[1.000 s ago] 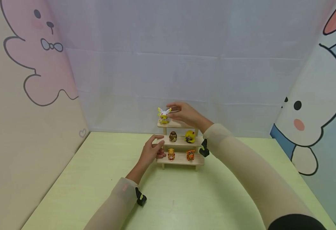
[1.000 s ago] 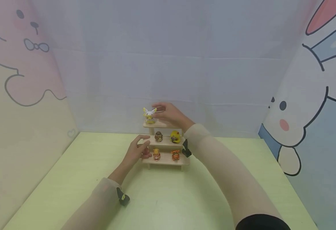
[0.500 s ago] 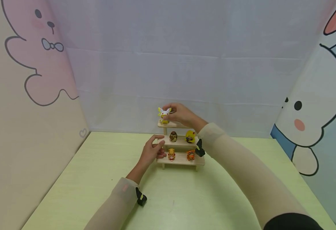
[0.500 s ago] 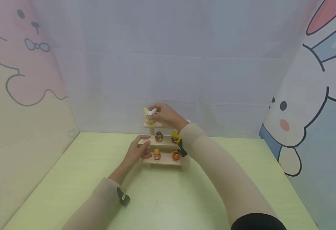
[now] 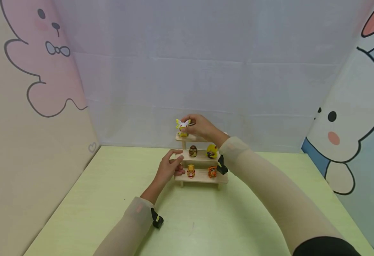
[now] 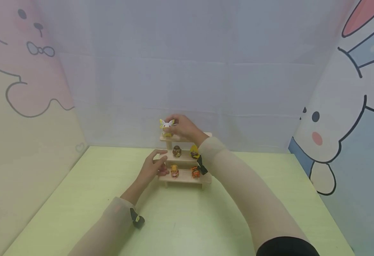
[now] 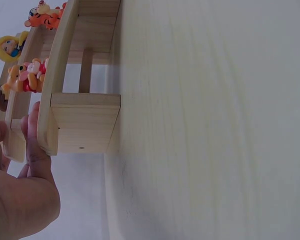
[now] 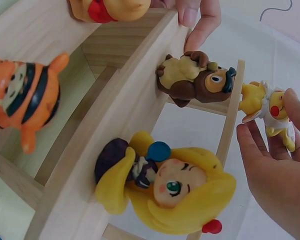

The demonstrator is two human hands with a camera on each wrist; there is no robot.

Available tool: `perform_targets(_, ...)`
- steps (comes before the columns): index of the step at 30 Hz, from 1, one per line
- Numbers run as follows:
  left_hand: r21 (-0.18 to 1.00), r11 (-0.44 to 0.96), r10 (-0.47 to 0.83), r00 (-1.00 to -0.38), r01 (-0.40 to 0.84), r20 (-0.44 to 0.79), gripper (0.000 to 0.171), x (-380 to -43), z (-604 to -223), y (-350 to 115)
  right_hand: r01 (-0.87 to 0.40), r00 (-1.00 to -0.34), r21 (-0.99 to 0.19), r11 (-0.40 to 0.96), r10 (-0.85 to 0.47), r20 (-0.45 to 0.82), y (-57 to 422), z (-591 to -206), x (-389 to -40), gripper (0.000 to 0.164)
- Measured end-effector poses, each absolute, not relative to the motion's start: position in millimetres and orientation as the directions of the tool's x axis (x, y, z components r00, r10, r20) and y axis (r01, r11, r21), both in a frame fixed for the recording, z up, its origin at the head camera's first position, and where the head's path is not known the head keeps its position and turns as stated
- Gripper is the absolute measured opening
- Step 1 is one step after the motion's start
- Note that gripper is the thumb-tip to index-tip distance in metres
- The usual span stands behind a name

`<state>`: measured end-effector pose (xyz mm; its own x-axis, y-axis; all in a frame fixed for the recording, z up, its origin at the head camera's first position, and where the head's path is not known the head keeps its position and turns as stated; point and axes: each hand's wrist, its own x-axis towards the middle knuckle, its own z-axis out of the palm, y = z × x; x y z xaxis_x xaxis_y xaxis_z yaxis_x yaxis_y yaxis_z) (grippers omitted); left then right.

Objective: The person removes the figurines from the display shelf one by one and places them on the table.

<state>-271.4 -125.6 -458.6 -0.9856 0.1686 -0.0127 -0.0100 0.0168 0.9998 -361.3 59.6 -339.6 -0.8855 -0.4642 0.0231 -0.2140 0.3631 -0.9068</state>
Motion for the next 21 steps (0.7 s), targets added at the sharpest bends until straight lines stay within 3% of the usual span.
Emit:
perform_targets(9, 1.000, 0.015, 0.132, -0.991, 0.007, 0.005, 0.042, -283, -482, -126, -0.247, -0.893, -0.884, 0.398, -0.447, 0.049, 61, -339, -358, 0.035)
perform_targets(21, 0.999, 0.011, 0.112, -0.993, 0.048, 0.046, 0.036, -280, -483, -125, -0.251, -0.903, -0.874, 0.416, -0.426, 0.056, 72, -340, -358, 0.040)
